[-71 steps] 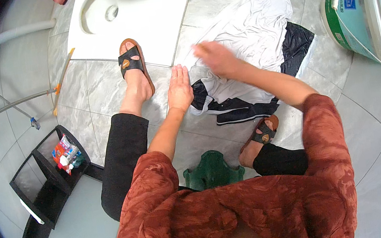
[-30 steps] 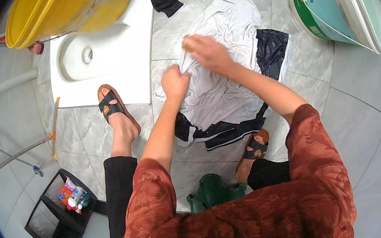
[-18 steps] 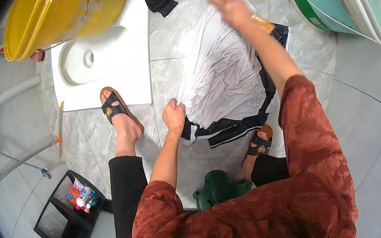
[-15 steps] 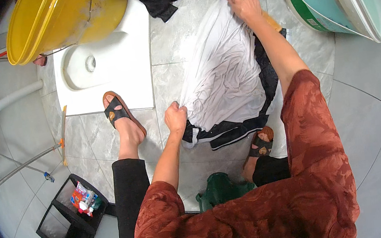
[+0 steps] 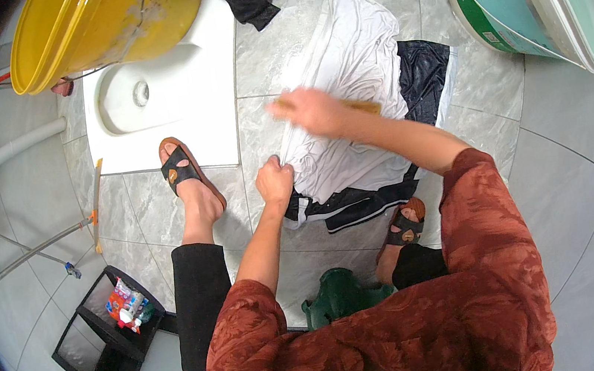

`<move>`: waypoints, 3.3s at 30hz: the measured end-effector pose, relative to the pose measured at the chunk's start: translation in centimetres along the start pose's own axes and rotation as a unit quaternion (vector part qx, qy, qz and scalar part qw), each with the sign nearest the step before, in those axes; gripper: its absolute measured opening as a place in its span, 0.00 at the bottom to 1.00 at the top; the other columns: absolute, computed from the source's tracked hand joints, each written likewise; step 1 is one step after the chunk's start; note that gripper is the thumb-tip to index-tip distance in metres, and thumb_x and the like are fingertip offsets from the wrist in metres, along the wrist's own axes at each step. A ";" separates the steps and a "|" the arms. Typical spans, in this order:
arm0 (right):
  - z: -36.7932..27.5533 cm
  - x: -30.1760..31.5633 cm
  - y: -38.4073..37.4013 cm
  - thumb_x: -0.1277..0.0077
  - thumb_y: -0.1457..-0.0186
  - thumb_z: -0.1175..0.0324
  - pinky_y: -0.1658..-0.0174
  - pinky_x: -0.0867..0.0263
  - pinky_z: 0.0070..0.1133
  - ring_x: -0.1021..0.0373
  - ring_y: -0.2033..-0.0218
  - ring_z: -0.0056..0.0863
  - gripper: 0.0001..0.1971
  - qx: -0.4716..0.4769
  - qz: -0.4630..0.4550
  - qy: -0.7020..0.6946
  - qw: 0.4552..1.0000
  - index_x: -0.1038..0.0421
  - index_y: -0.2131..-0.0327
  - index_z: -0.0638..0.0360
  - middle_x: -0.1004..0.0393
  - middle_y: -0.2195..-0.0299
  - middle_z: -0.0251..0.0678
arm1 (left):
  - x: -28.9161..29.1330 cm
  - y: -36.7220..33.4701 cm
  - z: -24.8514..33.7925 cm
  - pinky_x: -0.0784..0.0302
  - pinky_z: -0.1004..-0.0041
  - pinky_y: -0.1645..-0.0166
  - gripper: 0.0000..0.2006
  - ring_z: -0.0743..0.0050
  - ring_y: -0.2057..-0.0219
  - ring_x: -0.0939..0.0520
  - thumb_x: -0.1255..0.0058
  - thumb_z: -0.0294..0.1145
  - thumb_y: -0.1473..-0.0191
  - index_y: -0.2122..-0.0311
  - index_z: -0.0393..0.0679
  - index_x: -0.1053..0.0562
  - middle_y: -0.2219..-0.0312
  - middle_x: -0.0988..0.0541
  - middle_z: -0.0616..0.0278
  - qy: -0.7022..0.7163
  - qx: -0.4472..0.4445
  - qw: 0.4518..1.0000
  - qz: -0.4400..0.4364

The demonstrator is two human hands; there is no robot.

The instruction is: The person scrubs a white t-shirt and then a pair of black trousers on the floor using a brush and soap, kemudian wrings them out and places them in a yellow bucket.

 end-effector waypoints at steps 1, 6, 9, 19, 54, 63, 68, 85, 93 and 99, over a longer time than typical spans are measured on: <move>-2.1 -2.0 0.5 0.56 0.50 0.74 0.61 0.34 0.30 0.33 0.64 0.34 0.24 0.030 -0.055 -0.002 0.998 0.35 0.47 0.51 0.31 0.60 0.38 | -0.1 0.2 -0.4 0.31 0.50 0.66 0.10 0.36 0.73 0.24 0.53 0.33 0.62 0.77 0.36 0.31 0.79 0.25 0.39 -0.005 -0.003 1.000 -0.002; 11.0 2.5 1.0 0.58 0.44 0.71 0.56 0.33 0.32 0.32 0.60 0.38 0.19 -0.017 0.038 0.062 0.997 0.34 0.48 0.46 0.30 0.54 0.39 | -0.5 1.5 -1.5 0.33 0.49 0.67 0.10 0.36 0.74 0.25 0.54 0.34 0.60 0.78 0.36 0.31 0.80 0.26 0.40 -0.013 -0.006 1.000 -0.003; 24.5 12.6 0.5 0.57 0.46 0.72 0.59 0.30 0.33 0.31 0.61 0.42 0.22 -0.345 -0.069 0.326 0.877 0.35 0.47 0.42 0.31 0.52 0.38 | -0.3 1.2 -1.1 0.32 0.49 0.67 0.09 0.36 0.74 0.25 0.54 0.33 0.60 0.77 0.36 0.31 0.80 0.26 0.40 -0.020 -0.006 1.000 0.003; 5.6 -2.6 1.1 0.59 0.43 0.70 0.44 0.42 0.32 0.35 0.48 0.37 0.20 -0.130 -0.144 -0.080 0.978 0.36 0.45 0.53 0.30 0.50 0.41 | -0.4 1.4 -1.9 0.30 0.49 0.67 0.09 0.38 0.74 0.23 0.53 0.33 0.58 0.75 0.38 0.30 0.79 0.24 0.40 -0.056 -0.004 0.998 -0.010; 9.6 15.6 20.7 0.48 0.57 0.64 0.62 0.33 0.40 0.29 0.65 0.52 0.19 -0.551 -0.122 0.135 0.814 0.38 0.64 0.67 0.31 0.64 0.56 | 2.5 -2.7 1.3 0.29 0.52 0.66 0.10 0.41 0.72 0.22 0.52 0.35 0.62 0.74 0.41 0.31 0.78 0.23 0.43 -0.039 -0.065 0.997 -0.023; 15.2 18.5 11.9 0.53 0.56 0.71 0.60 0.34 0.39 0.32 0.60 0.49 0.15 -0.338 0.008 0.231 0.912 0.39 0.61 0.60 0.30 0.63 0.48 | 1.6 -2.9 2.0 0.29 0.53 0.65 0.17 0.41 0.71 0.22 0.46 0.37 0.61 0.65 0.44 0.34 0.77 0.23 0.46 -0.062 -0.125 0.987 -0.084; 18.5 16.5 12.7 0.51 0.56 0.71 0.60 0.33 0.38 0.31 0.60 0.47 0.15 -0.419 -0.115 0.203 0.878 0.40 0.63 0.58 0.28 0.65 0.45 | 1.8 -2.7 2.3 0.29 0.53 0.64 0.20 0.41 0.68 0.22 0.43 0.37 0.62 0.62 0.45 0.35 0.73 0.23 0.46 -0.084 -0.160 0.976 -0.121; 18.3 18.3 8.9 0.51 0.52 0.57 0.57 0.35 0.37 0.33 0.58 0.51 0.32 -0.460 0.109 0.150 0.868 0.46 0.43 0.53 0.32 0.59 0.53 | 7.4 -6.4 15.5 0.33 0.60 0.52 0.23 0.55 0.54 0.29 0.44 0.36 0.58 0.54 0.45 0.31 0.56 0.29 0.56 -0.111 -0.425 0.891 0.114; 10.9 11.0 7.8 0.51 0.48 0.63 0.62 0.31 0.36 0.32 0.58 0.43 0.27 -0.319 -0.097 0.134 0.933 0.44 0.43 0.37 0.34 0.57 0.42 | 2.4 -2.1 14.3 0.34 0.63 0.59 0.11 0.59 0.64 0.28 0.49 0.26 0.61 0.67 0.44 0.30 0.67 0.28 0.59 -0.118 -0.400 0.905 0.085; 8.3 3.6 2.1 0.55 0.45 0.64 0.62 0.30 0.35 0.30 0.60 0.43 0.22 -0.190 -0.286 0.059 0.937 0.40 0.46 0.33 0.32 0.59 0.42 | 0.2 -1.8 13.1 0.33 0.61 0.60 0.14 0.58 0.61 0.28 0.47 0.26 0.62 0.65 0.44 0.30 0.66 0.28 0.59 -0.121 -0.402 0.907 0.026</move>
Point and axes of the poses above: each hand's wrist, its own y-axis away from the middle knuckle, its own x-axis out of the back of the hand, z = x × y, the point moved 9 cm from there along -y, towards the middle knuckle
